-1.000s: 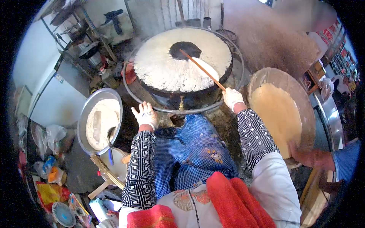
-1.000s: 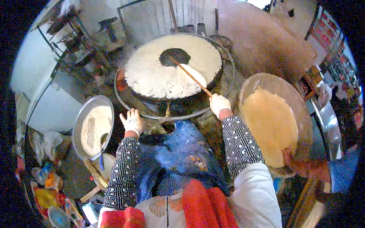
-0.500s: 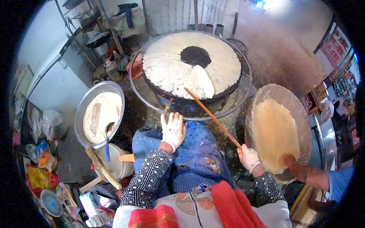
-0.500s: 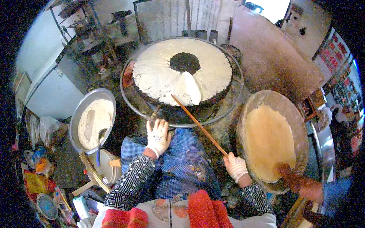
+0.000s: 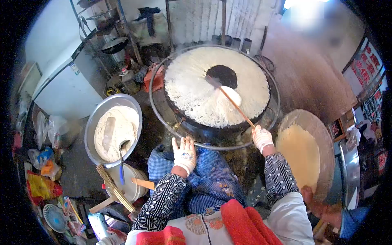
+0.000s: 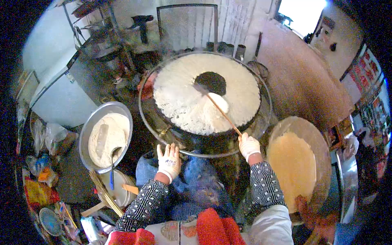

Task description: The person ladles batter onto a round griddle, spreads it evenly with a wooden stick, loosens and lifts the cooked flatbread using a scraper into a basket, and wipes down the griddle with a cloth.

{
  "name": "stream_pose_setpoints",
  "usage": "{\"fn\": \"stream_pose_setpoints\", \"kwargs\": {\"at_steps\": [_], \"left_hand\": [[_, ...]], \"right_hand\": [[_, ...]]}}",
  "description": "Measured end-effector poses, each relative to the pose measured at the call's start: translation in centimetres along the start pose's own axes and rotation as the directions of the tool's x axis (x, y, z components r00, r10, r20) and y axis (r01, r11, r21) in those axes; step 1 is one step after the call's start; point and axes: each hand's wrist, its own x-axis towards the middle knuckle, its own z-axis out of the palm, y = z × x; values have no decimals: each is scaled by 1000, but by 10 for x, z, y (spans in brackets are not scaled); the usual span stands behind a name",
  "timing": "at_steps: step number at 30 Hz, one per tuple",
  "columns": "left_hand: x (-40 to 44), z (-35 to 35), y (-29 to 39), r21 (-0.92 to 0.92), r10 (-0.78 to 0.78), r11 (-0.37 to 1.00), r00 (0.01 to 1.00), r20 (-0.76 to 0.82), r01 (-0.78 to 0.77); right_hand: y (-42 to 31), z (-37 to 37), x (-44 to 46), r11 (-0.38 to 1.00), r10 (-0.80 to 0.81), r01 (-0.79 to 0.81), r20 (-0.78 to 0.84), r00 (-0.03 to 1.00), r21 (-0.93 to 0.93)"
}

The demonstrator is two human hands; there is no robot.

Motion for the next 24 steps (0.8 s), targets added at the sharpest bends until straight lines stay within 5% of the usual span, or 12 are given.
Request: {"fn": "stream_pose_setpoints", "kwargs": {"at_steps": [4,6,9,13,14,19,22,24], "left_hand": [[3,4,-17,0,-59,998,996,70,60],[9,4,-27,9,-95,996,989,109,94],[18,-6,-40,4,-162,986,972,170,164],[28,-4,-56,48,-246,969,948,202,241],[33,-3,-61,54,-269,963,941,207,263],[57,-11,-85,124,-350,936,896,274,328],[61,-34,-81,99,-335,942,900,277,320],[55,-55,-50,-11,-196,978,931,307,210]], "right_hand": [[-23,-30,-22,983,-172,162,131,976,81],[-4,10,-16,973,34,-101,304,952,207],[2,-12,6,994,107,-107,194,975,-8],[-11,-21,-5,989,-92,83,71,993,123],[-12,-25,-10,990,-113,100,148,982,97],[9,-21,10,996,78,-71,156,985,-51],[-4,-17,8,982,-22,0,115,993,188],[-16,-18,-5,982,-95,64,175,980,175]]}}
